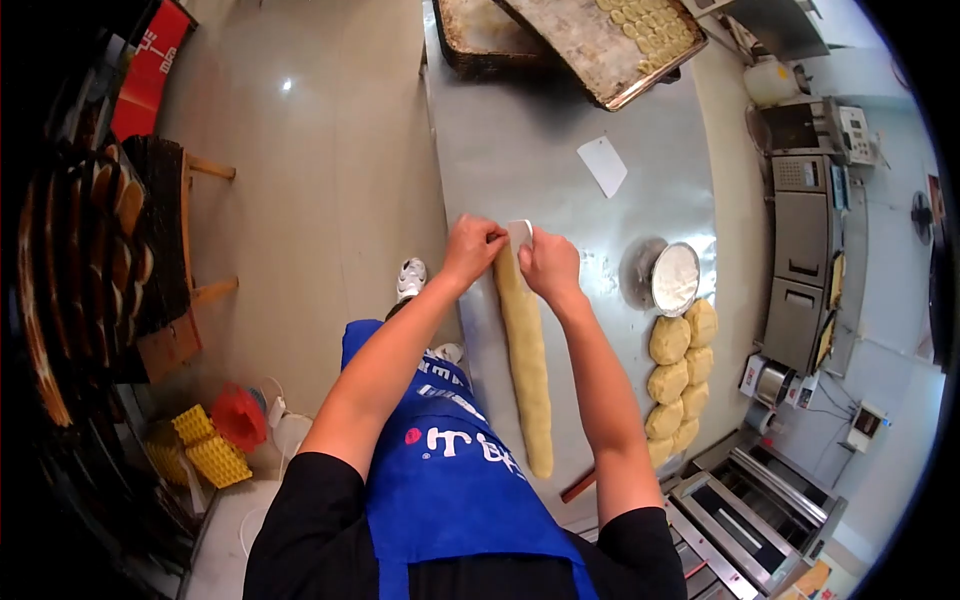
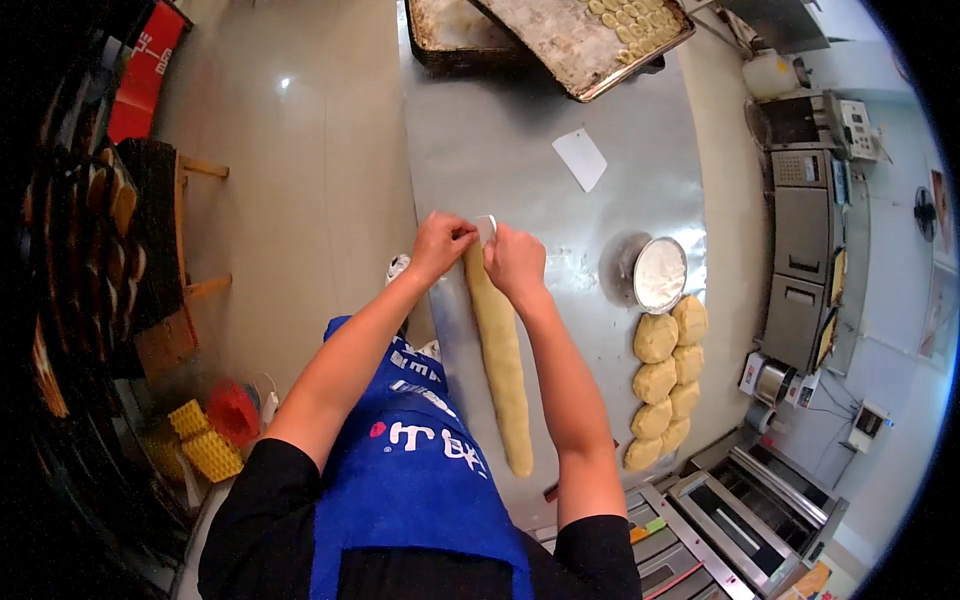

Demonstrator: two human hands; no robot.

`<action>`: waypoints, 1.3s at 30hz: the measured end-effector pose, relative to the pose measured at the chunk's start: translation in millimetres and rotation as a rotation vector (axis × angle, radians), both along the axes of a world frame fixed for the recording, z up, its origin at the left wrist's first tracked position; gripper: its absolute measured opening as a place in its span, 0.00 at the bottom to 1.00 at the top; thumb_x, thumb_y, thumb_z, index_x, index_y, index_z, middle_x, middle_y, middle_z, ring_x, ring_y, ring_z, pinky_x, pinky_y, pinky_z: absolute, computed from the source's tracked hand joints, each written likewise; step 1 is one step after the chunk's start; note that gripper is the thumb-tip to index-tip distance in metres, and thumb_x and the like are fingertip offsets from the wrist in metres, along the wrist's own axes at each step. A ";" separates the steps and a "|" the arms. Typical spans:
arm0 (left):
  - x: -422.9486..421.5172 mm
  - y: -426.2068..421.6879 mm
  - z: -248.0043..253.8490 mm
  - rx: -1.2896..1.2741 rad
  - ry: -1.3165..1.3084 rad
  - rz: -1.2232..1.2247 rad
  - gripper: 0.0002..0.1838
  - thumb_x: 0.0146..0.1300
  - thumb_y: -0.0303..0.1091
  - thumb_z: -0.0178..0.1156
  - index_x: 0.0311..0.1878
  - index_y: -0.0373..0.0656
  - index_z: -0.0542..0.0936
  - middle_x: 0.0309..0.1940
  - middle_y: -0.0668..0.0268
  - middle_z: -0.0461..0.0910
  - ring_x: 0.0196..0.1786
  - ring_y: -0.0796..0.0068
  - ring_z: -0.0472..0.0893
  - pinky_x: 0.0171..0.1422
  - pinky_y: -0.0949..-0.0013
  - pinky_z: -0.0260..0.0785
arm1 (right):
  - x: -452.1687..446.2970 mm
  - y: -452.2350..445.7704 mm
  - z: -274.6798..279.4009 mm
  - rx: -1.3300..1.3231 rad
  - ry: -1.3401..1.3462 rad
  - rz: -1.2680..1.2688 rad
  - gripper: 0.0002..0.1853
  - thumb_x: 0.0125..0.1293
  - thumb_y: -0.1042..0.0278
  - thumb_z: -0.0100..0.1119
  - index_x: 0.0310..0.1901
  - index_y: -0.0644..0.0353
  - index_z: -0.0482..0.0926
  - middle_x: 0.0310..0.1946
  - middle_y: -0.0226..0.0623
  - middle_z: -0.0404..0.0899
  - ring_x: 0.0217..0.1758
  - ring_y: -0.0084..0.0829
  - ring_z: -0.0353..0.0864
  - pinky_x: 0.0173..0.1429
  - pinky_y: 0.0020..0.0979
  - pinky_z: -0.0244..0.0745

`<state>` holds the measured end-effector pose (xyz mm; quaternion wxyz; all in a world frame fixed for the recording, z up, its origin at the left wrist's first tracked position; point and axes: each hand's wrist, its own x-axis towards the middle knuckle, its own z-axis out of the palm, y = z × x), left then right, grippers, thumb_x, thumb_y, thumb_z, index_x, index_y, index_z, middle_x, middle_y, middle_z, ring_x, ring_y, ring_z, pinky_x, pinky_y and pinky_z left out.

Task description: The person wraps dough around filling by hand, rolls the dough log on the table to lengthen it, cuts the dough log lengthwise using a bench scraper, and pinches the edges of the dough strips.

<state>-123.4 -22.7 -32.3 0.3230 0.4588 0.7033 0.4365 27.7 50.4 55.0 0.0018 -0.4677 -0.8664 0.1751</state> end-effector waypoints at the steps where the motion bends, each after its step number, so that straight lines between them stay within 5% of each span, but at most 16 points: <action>1: 1.0 0.3 -0.3 0.004 0.020 0.007 0.07 0.64 0.35 0.76 0.41 0.43 0.93 0.37 0.61 0.90 0.48 0.55 0.82 0.58 0.54 0.75 | -2.5 3.2 -1.4 -0.005 -0.016 0.009 0.10 0.68 0.64 0.64 0.35 0.63 0.83 0.28 0.53 0.86 0.33 0.59 0.87 0.40 0.57 0.82; 12: 6.5 -0.3 -6.5 0.023 0.070 0.027 0.06 0.61 0.34 0.74 0.38 0.44 0.93 0.39 0.62 0.89 0.51 0.52 0.81 0.61 0.51 0.74 | -8.0 -7.5 -29.0 -0.040 -0.042 0.001 0.09 0.67 0.65 0.65 0.34 0.61 0.85 0.31 0.52 0.87 0.34 0.59 0.87 0.39 0.54 0.82; 14: 3.9 -1.2 -3.5 0.035 0.078 0.036 0.05 0.61 0.33 0.75 0.39 0.44 0.92 0.38 0.62 0.89 0.50 0.52 0.81 0.59 0.52 0.74 | -8.9 -16.2 -34.3 0.036 0.168 -0.060 0.10 0.71 0.65 0.64 0.35 0.62 0.85 0.27 0.52 0.84 0.32 0.59 0.85 0.37 0.53 0.81; 20: 4.9 0.9 -4.5 0.104 0.120 0.012 0.05 0.63 0.32 0.73 0.39 0.44 0.92 0.40 0.62 0.89 0.51 0.51 0.81 0.60 0.51 0.73 | -9.9 -21.9 -35.9 0.076 0.228 -0.088 0.08 0.71 0.66 0.63 0.35 0.60 0.84 0.30 0.48 0.87 0.32 0.56 0.86 0.38 0.52 0.81; 22: 3.8 -2.6 -7.3 -0.004 0.019 -0.061 0.09 0.68 0.31 0.71 0.49 0.44 0.92 0.49 0.57 0.90 0.57 0.48 0.81 0.67 0.51 0.73 | -9.4 -16.0 -38.3 0.055 0.229 -0.073 0.09 0.70 0.65 0.64 0.36 0.61 0.85 0.30 0.50 0.87 0.33 0.58 0.87 0.39 0.53 0.82; 26: 35.9 -39.5 -0.1 0.172 0.087 0.093 0.18 0.72 0.29 0.67 0.63 0.44 0.88 0.68 0.48 0.82 0.69 0.43 0.78 0.78 0.49 0.69 | -5.1 17.6 -52.8 -0.025 0.161 -0.056 0.12 0.68 0.61 0.65 0.36 0.63 0.87 0.32 0.55 0.88 0.39 0.62 0.88 0.45 0.58 0.84; 28: 60.4 -70.5 16.3 0.128 0.116 0.134 0.26 0.72 0.25 0.65 0.73 0.43 0.81 0.81 0.41 0.67 0.77 0.38 0.71 0.83 0.46 0.65 | -5.2 31.8 -33.8 -0.082 0.067 0.012 0.15 0.67 0.58 0.69 0.37 0.64 0.89 0.32 0.59 0.87 0.39 0.63 0.87 0.45 0.56 0.84; 32: 95.9 -113.0 17.3 0.075 0.079 0.098 0.31 0.69 0.20 0.64 0.76 0.43 0.78 0.87 0.43 0.59 0.85 0.36 0.61 0.85 0.45 0.64 | 11.4 28.0 -4.6 -0.251 -0.231 0.102 0.19 0.64 0.56 0.72 0.34 0.69 0.88 0.36 0.62 0.88 0.44 0.63 0.89 0.51 0.56 0.85; 39: 105.8 -136.5 17.1 0.076 0.315 -0.265 0.36 0.63 0.17 0.64 0.76 0.49 0.81 0.88 0.49 0.59 0.88 0.33 0.57 0.85 0.47 0.67 | 50.3 -31.3 -14.9 -0.216 -0.152 -0.031 0.18 0.69 0.56 0.66 0.36 0.68 0.88 0.33 0.59 0.88 0.40 0.62 0.88 0.49 0.57 0.85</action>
